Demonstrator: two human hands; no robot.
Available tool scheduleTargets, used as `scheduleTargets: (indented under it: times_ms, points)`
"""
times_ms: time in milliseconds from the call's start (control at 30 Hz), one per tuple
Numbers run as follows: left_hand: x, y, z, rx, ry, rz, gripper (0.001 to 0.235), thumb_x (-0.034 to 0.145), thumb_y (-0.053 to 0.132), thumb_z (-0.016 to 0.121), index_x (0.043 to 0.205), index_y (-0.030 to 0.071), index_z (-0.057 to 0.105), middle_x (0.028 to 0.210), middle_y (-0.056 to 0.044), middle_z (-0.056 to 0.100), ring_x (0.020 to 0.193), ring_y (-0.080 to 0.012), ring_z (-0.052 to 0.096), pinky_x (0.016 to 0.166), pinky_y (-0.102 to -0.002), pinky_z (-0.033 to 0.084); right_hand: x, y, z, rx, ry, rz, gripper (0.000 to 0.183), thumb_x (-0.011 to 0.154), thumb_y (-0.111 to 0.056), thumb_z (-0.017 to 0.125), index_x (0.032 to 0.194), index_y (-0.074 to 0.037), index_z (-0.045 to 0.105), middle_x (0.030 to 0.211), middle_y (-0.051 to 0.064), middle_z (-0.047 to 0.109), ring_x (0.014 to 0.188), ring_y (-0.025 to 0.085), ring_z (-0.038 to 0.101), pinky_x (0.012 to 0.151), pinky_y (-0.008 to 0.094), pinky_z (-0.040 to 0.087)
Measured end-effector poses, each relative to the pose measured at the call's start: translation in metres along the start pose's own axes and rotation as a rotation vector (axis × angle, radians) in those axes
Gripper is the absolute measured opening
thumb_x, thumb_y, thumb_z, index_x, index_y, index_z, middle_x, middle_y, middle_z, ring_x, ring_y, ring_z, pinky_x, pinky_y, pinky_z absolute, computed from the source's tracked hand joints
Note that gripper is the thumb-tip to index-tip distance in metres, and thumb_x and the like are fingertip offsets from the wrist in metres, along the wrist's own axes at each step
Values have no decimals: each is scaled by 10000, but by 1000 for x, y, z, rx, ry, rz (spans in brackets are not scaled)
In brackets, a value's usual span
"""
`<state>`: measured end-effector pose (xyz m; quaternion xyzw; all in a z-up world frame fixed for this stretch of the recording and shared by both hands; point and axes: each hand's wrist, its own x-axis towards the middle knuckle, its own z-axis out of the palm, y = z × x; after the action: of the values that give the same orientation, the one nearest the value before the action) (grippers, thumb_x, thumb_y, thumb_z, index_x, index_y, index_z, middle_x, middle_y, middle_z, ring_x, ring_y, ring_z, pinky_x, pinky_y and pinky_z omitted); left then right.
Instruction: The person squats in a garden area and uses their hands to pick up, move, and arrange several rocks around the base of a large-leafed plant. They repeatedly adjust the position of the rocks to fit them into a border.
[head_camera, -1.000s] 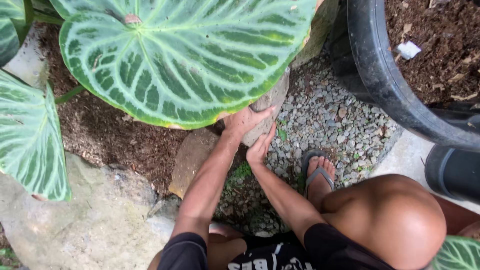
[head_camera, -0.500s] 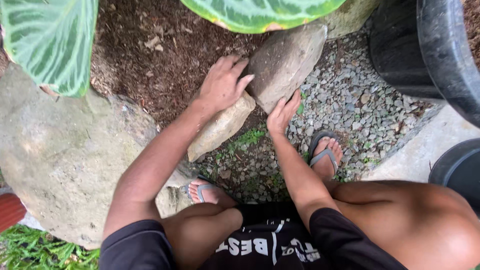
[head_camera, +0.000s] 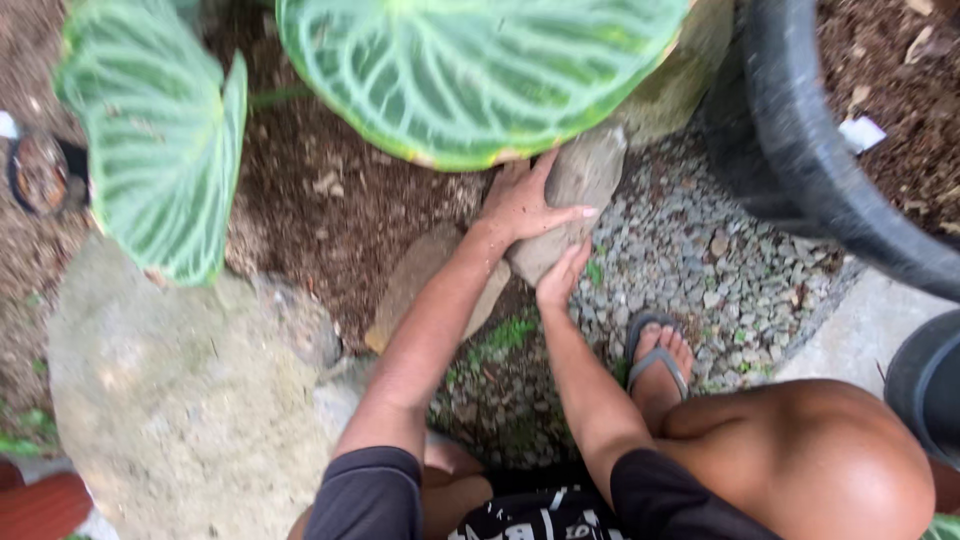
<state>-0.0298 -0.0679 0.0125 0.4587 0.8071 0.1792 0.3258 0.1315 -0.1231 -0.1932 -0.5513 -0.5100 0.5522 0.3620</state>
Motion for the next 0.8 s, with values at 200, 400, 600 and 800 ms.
scheduleTargets:
  times_ms: [200, 400, 600, 800]
  points:
    - [29, 6, 14, -30, 17, -107, 1396, 482, 765, 841, 1601, 189, 238, 1572, -244, 375, 1438, -420, 392, 1180, -548, 305, 2, -9, 14, 153, 48, 162, 687, 1083, -466, 314, 1581, 5, 279, 1568, 247, 394, 1415, 342, 442, 1172, 409, 358]
    - [30, 5, 37, -7, 59, -213, 1256, 528, 543, 838, 1583, 131, 294, 1512, -235, 484, 1377, -402, 505, 1156, -520, 388, -5, -19, 5, 220, 2, 0, 659, 1127, -423, 296, 1611, 16, 208, 1653, 258, 287, 1517, 362, 335, 1245, 432, 288]
    - [31, 4, 41, 35, 156, -129, 1148, 600, 495, 821, 1566, 100, 343, 1522, -259, 479, 1406, -437, 479, 1161, -509, 400, 2, -30, 12, 402, -19, 96, 687, 1099, -411, 309, 1619, 12, 156, 1656, 238, 247, 1496, 349, 334, 1215, 435, 303]
    - [30, 12, 26, -1, 5, -168, 1146, 718, 661, 768, 1585, 89, 284, 1527, -269, 423, 1385, -399, 448, 1137, -520, 395, -3, -29, 11, 291, -11, 98, 685, 1098, -425, 315, 1601, 30, 219, 1640, 250, 292, 1487, 357, 358, 1217, 429, 307]
